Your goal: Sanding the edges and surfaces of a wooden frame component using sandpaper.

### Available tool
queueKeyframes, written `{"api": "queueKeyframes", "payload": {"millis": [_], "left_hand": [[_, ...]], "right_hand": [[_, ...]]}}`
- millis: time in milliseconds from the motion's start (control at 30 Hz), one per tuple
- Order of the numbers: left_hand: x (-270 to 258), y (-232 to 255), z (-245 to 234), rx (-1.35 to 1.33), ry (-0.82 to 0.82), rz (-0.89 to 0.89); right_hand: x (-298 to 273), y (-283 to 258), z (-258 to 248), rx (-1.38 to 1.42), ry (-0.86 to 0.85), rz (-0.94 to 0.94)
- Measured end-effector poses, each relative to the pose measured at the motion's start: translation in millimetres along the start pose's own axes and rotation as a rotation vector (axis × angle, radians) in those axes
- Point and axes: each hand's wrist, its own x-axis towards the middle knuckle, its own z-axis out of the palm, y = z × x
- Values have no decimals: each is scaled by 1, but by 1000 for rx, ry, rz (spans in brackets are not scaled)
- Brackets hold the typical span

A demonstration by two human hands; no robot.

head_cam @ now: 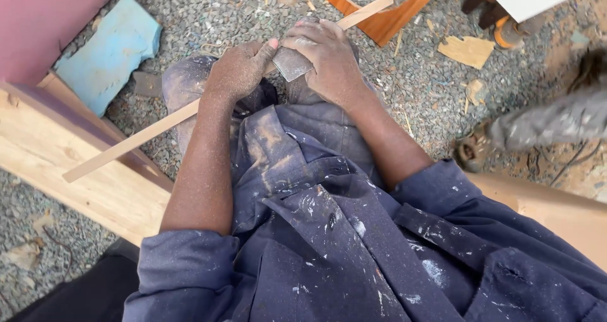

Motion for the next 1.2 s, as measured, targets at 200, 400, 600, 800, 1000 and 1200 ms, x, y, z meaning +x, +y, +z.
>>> {"api": "queueKeyframes", "payload": {"millis": [200,400,600,800,1000,1200], "left_hand": [[2,-39,-3,-19,210,118],[9,-50,14,-4,310,114],[34,-48,29,148,449,59],[48,-51,36,220,467,-57],[49,-50,39,34,693,-40],[41,-46,27,-128,888,-54]], "right_hand": [[41,10,5,23,-46,-132],[52,18,-19,186,-38,-184],[38,19,-44,418,177,115],[60,66,-25,-226,52,64],[85,96,37,-494,119,-114],[97,-13,64,-296,-307,-126]]}}
